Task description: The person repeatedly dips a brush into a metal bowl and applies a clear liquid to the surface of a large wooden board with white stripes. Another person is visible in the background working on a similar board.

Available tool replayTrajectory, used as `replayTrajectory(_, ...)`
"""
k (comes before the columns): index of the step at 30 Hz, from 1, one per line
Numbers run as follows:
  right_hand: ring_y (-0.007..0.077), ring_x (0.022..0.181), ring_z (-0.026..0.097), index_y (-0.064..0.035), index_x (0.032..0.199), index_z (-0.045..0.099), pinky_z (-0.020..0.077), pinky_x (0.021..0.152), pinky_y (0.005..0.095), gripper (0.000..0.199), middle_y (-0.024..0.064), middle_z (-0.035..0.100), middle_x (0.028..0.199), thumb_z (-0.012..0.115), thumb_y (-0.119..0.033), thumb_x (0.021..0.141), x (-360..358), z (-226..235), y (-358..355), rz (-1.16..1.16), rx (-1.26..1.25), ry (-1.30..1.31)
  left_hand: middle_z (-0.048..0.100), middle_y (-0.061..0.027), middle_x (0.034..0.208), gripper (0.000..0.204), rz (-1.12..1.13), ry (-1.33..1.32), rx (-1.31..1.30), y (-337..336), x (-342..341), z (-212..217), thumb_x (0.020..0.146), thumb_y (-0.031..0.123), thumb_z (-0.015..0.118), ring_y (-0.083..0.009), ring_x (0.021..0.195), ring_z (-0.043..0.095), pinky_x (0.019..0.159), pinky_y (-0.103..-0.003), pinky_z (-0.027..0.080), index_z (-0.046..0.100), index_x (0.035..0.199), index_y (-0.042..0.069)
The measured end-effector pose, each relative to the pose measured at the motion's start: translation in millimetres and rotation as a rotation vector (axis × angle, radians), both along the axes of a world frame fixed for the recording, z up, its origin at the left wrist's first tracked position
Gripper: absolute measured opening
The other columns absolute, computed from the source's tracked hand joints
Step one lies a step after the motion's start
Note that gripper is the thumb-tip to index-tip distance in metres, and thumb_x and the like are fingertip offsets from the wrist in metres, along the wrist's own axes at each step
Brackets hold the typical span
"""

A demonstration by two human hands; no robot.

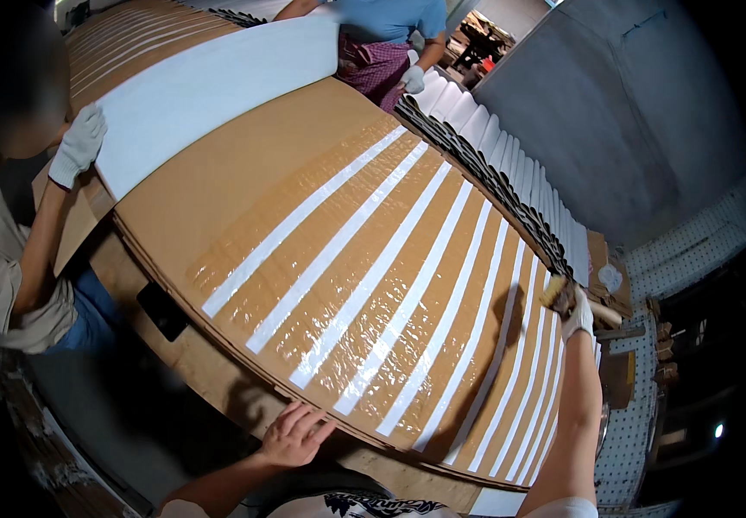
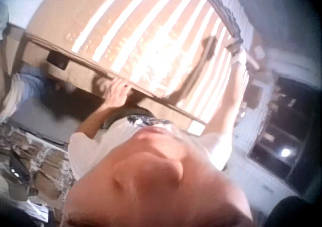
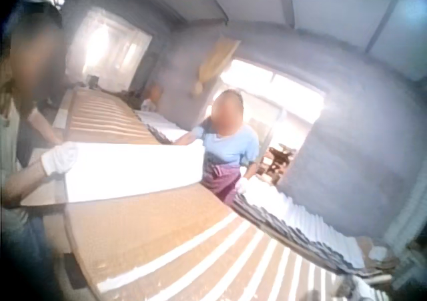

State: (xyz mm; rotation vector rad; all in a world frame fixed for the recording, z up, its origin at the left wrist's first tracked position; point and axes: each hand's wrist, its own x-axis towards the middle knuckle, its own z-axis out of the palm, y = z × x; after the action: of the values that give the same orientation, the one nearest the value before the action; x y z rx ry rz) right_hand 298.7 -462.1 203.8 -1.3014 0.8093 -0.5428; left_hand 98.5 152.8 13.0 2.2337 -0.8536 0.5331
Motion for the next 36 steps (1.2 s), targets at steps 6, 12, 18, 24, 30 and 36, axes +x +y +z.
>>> replayTrajectory(6,0.0182,0.101,0.065,-0.0073,0.110,0.063,0.0517,0.090,0.0327,0.024,0.0042,0.066,0.111,0.066,-0.022,0.092,137.3,9.2,147.9,0.184,-0.164,-0.064,0.056,-0.0017,0.124,0.034,0.056,0.018,0.059,28.2,33.2,-19.4,0.082,0.016,0.067,-0.0229,0.118,0.050,0.103,-0.044,0.044,0.067,0.116,0.015)
replayTrajectory(12,0.0184,0.080,0.063,-0.0013,0.103,0.065,0.0515,0.076,0.0343,0.032,0.0058,0.065,0.093,0.073,-0.024,0.082,299.7,-42.2,234.2,0.282,-0.295,-0.081,0.053,-0.0071,0.129,0.050,0.002,-0.160,0.016,20.7,36.0,-58.9,0.079,0.010,0.067,-0.0277,0.120,0.051,0.101,-0.043,0.045,0.060,0.129,0.009)
replayTrajectory(18,0.0303,0.097,0.064,0.0054,0.109,0.067,0.0483,0.086,0.0384,0.053,0.0199,0.069,0.104,0.072,-0.037,0.077,407.7,-90.5,333.9,0.184,-0.389,0.014,0.045,-0.0163,0.141,0.059,-0.164,0.183,0.175,39.7,2.4,-80.5,0.088,0.031,0.059,-0.0374,0.131,0.043,0.102,-0.059,0.042,0.049,0.141,0.008)
replayTrajectory(24,0.0371,0.107,0.065,0.0032,0.115,0.065,0.0495,0.093,0.0408,0.059,0.0241,0.067,0.114,0.068,-0.042,0.077,420.5,-111.4,383.6,0.149,-0.546,0.248,0.044,-0.0185,0.141,0.062,-0.103,0.238,0.219,43.3,12.8,-55.9,0.086,0.027,0.060,-0.0387,0.131,0.043,0.104,-0.057,0.041,0.046,0.143,0.008)
replayTrajectory(30,0.0383,0.105,0.065,0.0004,0.110,0.067,0.0502,0.092,0.0424,0.055,0.0250,0.068,0.111,0.069,-0.043,0.077,392.0,-117.6,310.0,0.071,-0.511,0.256,0.043,-0.0206,0.141,0.065,-0.113,0.261,0.235,44.0,21.7,-41.2,0.084,0.024,0.061,-0.0400,0.131,0.042,0.105,-0.055,0.040,0.044,0.144,0.007)
replayTrajectory(36,0.0382,0.100,0.066,-0.0015,0.107,0.067,0.0523,0.087,0.0424,0.048,0.0242,0.069,0.104,0.067,-0.041,0.080,352.7,-131.8,227.7,0.011,-0.550,0.215,0.042,-0.0228,0.141,0.068,-0.079,0.284,0.262,38.7,19.1,-27.9,0.082,0.021,0.062,-0.0413,0.131,0.042,0.107,-0.053,0.039,0.042,0.145,0.006)
